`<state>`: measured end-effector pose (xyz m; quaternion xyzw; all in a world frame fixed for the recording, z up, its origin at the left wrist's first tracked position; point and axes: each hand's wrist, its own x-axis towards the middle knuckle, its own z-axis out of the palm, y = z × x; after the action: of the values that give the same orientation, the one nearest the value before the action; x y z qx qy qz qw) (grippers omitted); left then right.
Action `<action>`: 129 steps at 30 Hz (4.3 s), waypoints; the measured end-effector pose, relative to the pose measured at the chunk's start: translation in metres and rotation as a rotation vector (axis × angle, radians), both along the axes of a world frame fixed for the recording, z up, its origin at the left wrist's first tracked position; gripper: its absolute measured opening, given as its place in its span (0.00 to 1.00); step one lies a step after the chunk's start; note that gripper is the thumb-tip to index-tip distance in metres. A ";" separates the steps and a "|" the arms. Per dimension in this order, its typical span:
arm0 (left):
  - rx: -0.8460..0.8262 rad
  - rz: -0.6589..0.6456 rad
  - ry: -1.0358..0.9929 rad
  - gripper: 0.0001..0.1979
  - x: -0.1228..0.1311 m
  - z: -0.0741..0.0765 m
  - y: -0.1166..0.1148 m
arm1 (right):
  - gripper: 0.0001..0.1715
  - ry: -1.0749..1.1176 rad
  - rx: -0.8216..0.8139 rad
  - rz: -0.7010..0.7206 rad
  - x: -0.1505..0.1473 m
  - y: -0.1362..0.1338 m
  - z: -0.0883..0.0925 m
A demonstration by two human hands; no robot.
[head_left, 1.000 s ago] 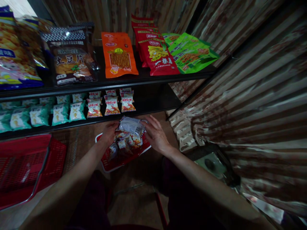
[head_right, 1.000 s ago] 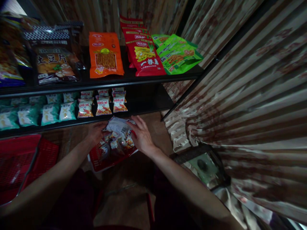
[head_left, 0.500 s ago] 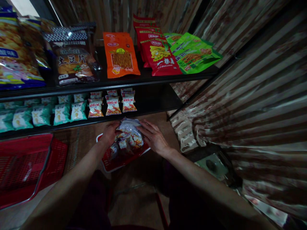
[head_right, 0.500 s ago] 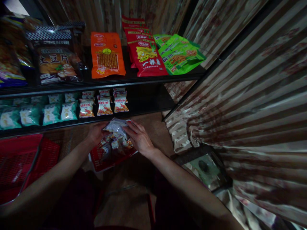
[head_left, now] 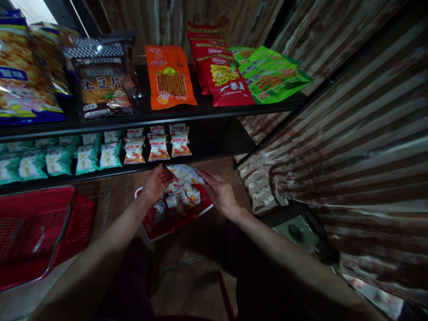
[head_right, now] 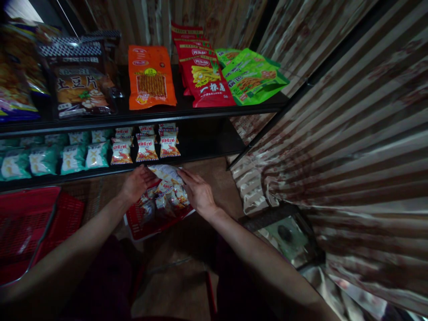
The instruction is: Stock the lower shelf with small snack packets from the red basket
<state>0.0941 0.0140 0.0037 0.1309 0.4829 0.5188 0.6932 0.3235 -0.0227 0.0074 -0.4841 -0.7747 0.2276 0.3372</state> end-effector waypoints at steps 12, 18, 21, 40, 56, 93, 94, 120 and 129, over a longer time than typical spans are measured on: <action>0.062 -0.083 0.186 0.08 0.000 -0.020 -0.002 | 0.20 0.911 -0.684 -0.370 -0.014 0.004 -0.004; 0.058 -0.095 0.165 0.10 0.005 -0.024 -0.003 | 0.15 1.070 -0.855 -0.467 -0.015 0.005 0.002; 0.076 -0.128 0.122 0.10 0.008 -0.024 -0.003 | 0.13 1.097 -0.893 -0.474 -0.015 0.005 -0.001; 0.089 -0.244 -0.051 0.15 0.041 -0.019 -0.006 | 0.07 1.205 -1.006 -0.503 -0.018 0.000 0.000; 0.145 -0.186 0.022 0.18 0.036 -0.015 -0.008 | 0.07 1.183 -1.059 -0.453 -0.022 -0.006 -0.011; 0.232 -0.144 0.135 0.21 -0.003 -0.035 -0.016 | 0.14 1.181 -1.058 -0.454 -0.059 0.003 -0.033; 0.235 -0.143 0.141 0.21 -0.004 -0.035 -0.017 | 0.14 1.189 -1.058 -0.439 -0.060 0.002 -0.030; 0.264 -0.187 0.120 0.22 0.017 -0.043 -0.010 | 0.15 1.133 -1.081 -0.451 -0.034 -0.002 -0.041; 0.258 -0.195 0.129 0.22 0.024 -0.048 -0.007 | 0.16 1.083 -1.053 -0.407 -0.028 -0.002 -0.039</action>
<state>0.1177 0.0065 -0.0441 0.2981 0.4409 0.4972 0.6852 0.2951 -0.0251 -0.0314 -0.5343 -0.1883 0.7035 0.4292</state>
